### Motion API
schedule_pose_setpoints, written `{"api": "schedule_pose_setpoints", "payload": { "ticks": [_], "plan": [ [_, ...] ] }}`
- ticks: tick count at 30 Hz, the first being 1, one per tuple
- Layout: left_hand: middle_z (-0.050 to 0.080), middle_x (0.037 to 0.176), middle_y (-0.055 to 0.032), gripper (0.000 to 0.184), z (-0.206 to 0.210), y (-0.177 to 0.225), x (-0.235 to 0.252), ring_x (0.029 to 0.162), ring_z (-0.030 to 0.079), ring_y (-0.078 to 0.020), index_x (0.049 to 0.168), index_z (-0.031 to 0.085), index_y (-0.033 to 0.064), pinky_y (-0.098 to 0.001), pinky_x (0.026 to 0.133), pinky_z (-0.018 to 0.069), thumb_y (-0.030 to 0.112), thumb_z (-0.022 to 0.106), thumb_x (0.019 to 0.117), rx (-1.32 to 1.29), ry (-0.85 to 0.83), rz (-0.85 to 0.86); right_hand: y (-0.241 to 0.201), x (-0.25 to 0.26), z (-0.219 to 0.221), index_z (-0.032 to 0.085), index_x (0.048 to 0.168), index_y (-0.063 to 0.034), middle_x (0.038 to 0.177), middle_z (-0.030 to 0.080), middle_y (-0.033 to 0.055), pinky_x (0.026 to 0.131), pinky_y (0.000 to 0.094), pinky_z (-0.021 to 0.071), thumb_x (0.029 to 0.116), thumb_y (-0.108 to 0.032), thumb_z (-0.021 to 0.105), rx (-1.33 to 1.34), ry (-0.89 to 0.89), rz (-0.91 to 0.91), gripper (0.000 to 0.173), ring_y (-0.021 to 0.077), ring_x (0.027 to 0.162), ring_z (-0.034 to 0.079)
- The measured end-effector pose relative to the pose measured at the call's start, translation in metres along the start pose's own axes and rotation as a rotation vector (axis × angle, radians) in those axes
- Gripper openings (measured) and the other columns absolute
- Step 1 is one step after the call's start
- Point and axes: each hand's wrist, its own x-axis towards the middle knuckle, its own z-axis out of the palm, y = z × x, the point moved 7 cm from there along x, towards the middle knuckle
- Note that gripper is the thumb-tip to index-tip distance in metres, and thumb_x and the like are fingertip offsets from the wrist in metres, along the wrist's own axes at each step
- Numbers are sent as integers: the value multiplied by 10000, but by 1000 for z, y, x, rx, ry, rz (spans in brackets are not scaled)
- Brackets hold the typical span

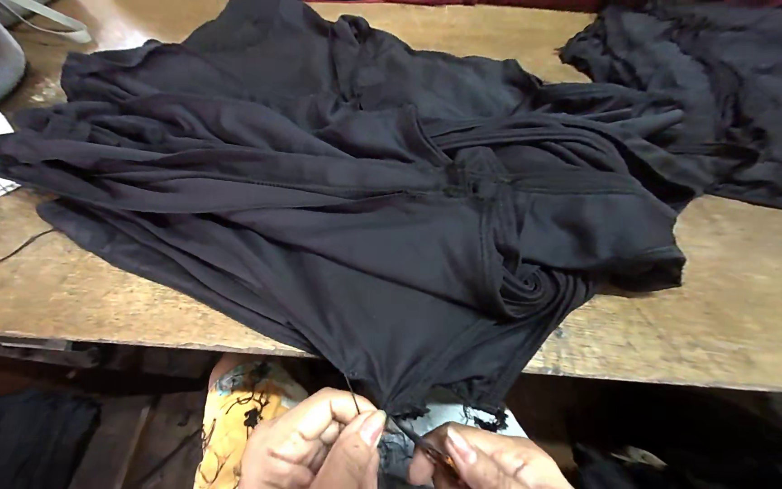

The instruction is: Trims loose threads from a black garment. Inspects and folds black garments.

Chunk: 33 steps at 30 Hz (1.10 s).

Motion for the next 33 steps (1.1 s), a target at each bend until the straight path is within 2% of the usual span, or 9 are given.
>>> {"api": "schedule_pose_setpoints", "payload": {
  "ticks": [7, 12, 16, 20, 24, 29, 33],
  "plan": [
    [698, 771, 74, 127, 1, 2, -3, 592, 618, 15, 1036, 704, 41, -163, 504, 517, 19, 580, 1020, 3, 11, 53, -7, 14, 13, 711, 963, -82, 680, 509, -142, 491, 130, 307, 1099, -191, 452, 8, -6, -8, 312, -73, 545, 385],
    [707, 771, 59, 114, -1, 2, -4, 611, 630, 12, 1009, 713, 27, -171, 529, 532, 27, 599, 1016, 29, 21, 72, -8, 21, 15, 691, 895, -77, 704, 543, -106, 490, 140, 300, 1097, -230, 488, -37, -19, -80, 325, -55, 549, 382],
    [716, 776, 42, 104, -4, -1, -3, 613, 638, 1, 999, 714, 9, -181, 534, 542, 18, 611, 1007, 32, 22, 102, -7, 21, 14, 666, 835, -74, 678, 529, -105, 500, 142, 312, 1098, -227, 492, -152, 49, -102, 350, -58, 552, 393],
    [718, 778, 44, 103, -5, -1, -2, 616, 649, -4, 987, 712, 17, -189, 543, 560, 14, 611, 1007, 49, 30, 109, -8, 20, 17, 664, 850, -79, 673, 510, -130, 499, 122, 304, 1097, -186, 468, -147, 71, -47, 333, -83, 551, 382],
    [722, 789, 44, 105, -5, 0, -1, 633, 651, 1, 989, 713, 15, -182, 555, 559, 4, 610, 1003, 29, 9, 133, -7, 20, 20, 692, 941, -81, 677, 499, -144, 480, 121, 296, 1101, -193, 438, -8, -3, -3, 320, -80, 535, 372],
    [682, 743, -6, 78, -10, -6, -5, 567, 636, -65, 980, 691, 0, -241, 521, 574, -5, 614, 995, 92, -12, 99, -5, 20, 19, 671, 860, -85, 687, 517, -129, 479, 123, 284, 1095, -169, 463, -40, 59, 2, 324, -81, 536, 364],
    [686, 745, 7, 83, -15, -6, -6, 574, 636, -64, 980, 700, 22, -248, 534, 574, 4, 620, 993, 70, -25, 72, 0, 24, 23, 676, 902, -67, 642, 470, -116, 472, 143, 274, 1108, -178, 418, -32, -24, 66, 349, -54, 515, 341]
  ]
}}
